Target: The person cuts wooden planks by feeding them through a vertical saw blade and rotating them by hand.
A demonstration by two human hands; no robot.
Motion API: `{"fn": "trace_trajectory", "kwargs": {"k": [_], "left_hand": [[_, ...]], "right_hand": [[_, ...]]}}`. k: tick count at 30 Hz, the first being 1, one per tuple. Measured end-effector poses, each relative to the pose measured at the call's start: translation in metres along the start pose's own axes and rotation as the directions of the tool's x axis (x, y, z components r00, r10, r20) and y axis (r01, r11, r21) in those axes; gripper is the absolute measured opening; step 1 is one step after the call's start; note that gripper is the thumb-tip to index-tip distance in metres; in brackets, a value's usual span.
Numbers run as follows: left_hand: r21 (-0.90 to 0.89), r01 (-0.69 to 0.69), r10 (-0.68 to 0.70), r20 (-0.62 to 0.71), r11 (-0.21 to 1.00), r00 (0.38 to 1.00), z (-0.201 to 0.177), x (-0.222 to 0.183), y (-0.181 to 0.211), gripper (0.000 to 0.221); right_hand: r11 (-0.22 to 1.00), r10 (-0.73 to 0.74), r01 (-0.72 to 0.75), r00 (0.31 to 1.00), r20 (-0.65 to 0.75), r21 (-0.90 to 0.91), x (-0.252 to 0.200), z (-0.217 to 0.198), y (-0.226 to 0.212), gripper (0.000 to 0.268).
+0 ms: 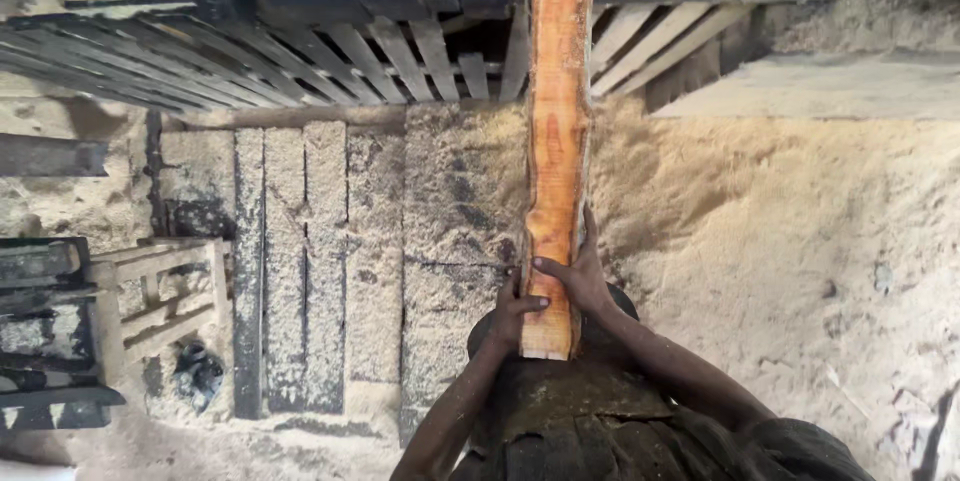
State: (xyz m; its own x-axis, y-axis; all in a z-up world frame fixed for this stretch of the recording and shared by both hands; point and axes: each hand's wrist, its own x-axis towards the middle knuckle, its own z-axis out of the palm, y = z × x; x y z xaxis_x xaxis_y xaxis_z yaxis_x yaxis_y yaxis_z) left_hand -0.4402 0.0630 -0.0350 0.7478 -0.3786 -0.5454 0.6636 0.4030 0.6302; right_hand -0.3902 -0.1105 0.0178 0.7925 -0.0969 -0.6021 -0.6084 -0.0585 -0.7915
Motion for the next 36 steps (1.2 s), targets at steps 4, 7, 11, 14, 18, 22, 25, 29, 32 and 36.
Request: {"fn": "trace_trajectory", "kwargs": {"k": [4,7,11,14,18,22,25,29,32,36], "left_hand": [[-0.078,0.031,-0.034,-0.03,0.996,0.999,0.005,0.013,0.044,0.076],[-0.026,-0.047,0.047,-0.009,0.999,0.999,0.009,0.023,0.077,0.066],[-0.028,-0.005,0.004,-0.027,1.0,1.0,0.008,0.049,0.106,0.066],[-0.048,0.022,-0.021,0.027,0.999,0.999,0.005,0.068,0.12,0.07],[-0.003,0.021,-0.021,0.024,1.0,0.999,0.003,0.085,0.129,0.076],[0.04,0.051,-0.053,0.043,0.998,0.998,0.003,0.109,0.156,0.087],[0.088,0.038,-0.041,0.038,0.995,0.998,0.014,0.13,0.184,0.099],[0.208,-0.092,0.077,0.079,0.974,0.994,0.025,0.152,0.226,0.104],[0.646,-0.347,0.36,0.119,0.679,0.925,0.028,0.175,0.243,0.111],[0.86,-0.46,0.437,0.335,0.219,0.835,0.028,0.205,0.255,0.095]], "right_hand": [[0.953,-0.3,0.299,0.954,-0.01,-0.056,0.023,0.014,-0.031,0.129],[0.97,-0.229,0.226,0.973,0.023,0.088,0.036,0.022,-0.06,0.127],[0.953,-0.281,0.276,0.959,0.031,0.123,0.062,0.028,-0.09,0.125],[0.969,-0.244,0.244,0.97,0.023,-0.04,0.077,0.027,-0.108,0.124],[0.993,-0.099,0.095,0.994,0.048,0.074,0.09,0.028,-0.133,0.122],[0.991,-0.061,0.064,0.998,-0.026,0.121,0.111,0.032,-0.146,0.114],[0.991,-0.128,0.131,0.989,-0.078,0.032,0.134,0.026,-0.15,0.11],[0.985,-0.101,0.084,0.988,-0.113,-0.147,0.166,0.015,-0.158,0.112],[0.934,-0.291,0.259,0.951,-0.106,-0.246,0.187,0.007,-0.167,0.109],[0.917,-0.373,0.348,0.922,-0.108,-0.196,0.212,-0.001,-0.184,0.108]]}}
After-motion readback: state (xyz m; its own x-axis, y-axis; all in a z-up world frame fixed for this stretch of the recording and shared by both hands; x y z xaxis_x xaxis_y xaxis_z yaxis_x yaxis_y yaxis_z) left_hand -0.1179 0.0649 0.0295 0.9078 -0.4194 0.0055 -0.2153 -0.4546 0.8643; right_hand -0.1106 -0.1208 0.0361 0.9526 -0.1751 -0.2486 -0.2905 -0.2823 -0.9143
